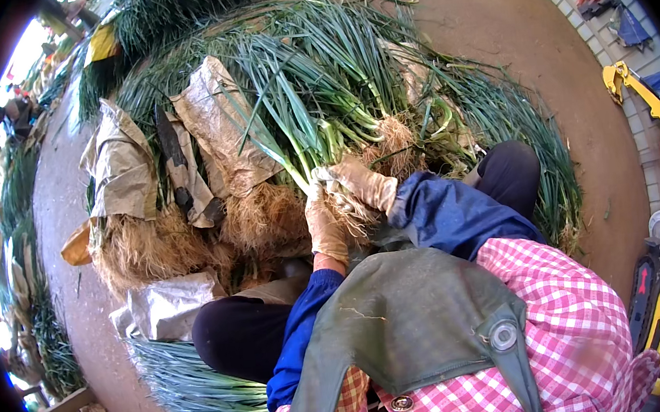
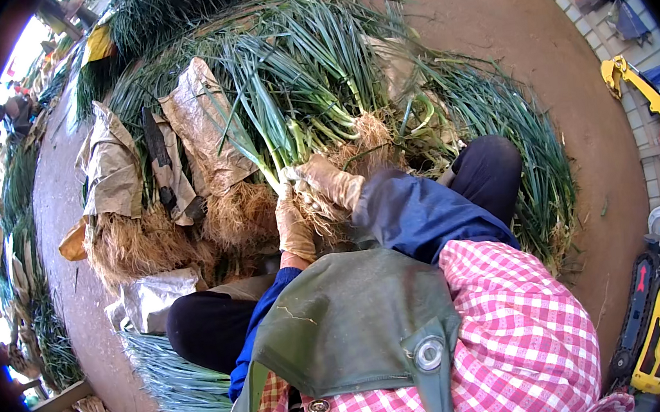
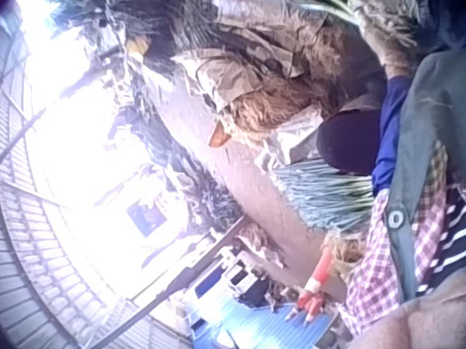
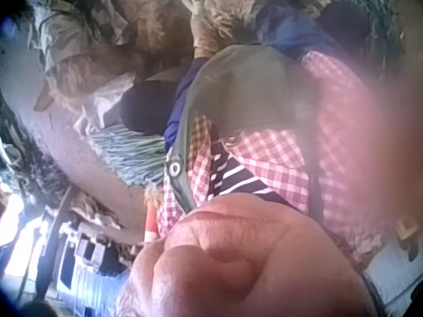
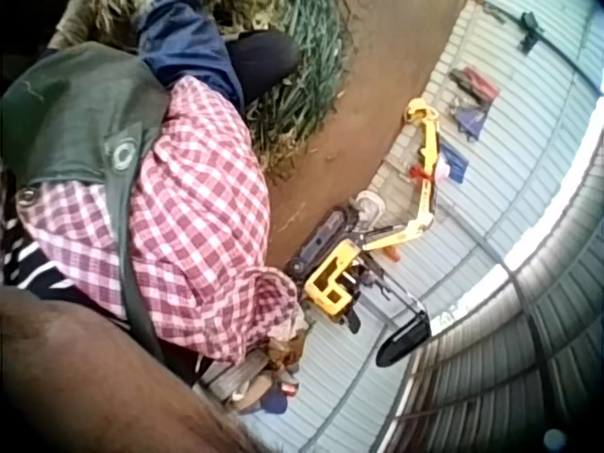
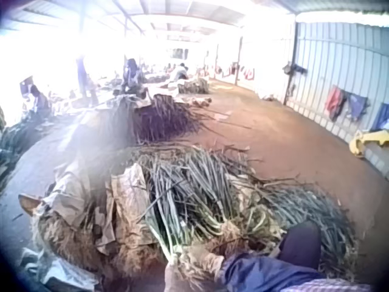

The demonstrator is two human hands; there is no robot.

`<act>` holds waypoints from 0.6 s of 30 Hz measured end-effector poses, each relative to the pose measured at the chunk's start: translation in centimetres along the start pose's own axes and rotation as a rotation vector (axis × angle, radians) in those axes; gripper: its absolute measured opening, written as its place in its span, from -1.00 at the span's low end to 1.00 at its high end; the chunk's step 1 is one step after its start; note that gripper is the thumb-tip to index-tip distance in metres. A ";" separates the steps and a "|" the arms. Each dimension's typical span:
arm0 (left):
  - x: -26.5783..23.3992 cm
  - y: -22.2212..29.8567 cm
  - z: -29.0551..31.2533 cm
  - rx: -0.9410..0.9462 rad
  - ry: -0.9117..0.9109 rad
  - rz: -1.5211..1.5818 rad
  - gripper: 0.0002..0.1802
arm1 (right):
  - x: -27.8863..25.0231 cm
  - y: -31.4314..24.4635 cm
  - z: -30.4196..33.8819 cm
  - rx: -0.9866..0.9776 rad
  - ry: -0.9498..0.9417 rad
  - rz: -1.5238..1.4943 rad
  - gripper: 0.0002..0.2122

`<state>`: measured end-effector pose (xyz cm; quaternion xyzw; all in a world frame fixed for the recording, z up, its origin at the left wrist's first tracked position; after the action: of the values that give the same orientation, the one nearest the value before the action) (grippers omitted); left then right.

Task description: The person is cleaning green onions by peeling away outer layers and debris by hand while wearing gloves.

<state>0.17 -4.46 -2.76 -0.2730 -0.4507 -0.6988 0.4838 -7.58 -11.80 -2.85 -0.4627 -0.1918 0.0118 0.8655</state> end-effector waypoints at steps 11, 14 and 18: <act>2.0 -1.0 1.0 -0.120 0.048 0.034 -0.81 | -0.2 -2.6 7.6 -0.074 -0.232 -0.071 -0.79; -4.2 0.3 -1.6 0.005 0.194 -0.253 -0.81 | 2.4 -7.3 12.7 -0.211 -0.341 -0.096 -0.43; 1.4 0.8 -0.1 0.008 0.009 -0.241 -0.87 | -9.2 -16.0 20.8 -0.315 -0.135 0.006 -0.53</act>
<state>0.33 -5.22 -1.39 -0.2121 -0.4808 -0.7512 0.3995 -25.80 -6.16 17.43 -0.5911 -0.2478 0.0153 0.7674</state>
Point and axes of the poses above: each hand's wrist, its own z-axis away from the middle knuckle, its own x-axis out of the palm, y = z × x, the point moved 5 cm from there along -z, towards the middle knuckle, and after that the axes turned 5 degrees about x, right-handed, at the moved point
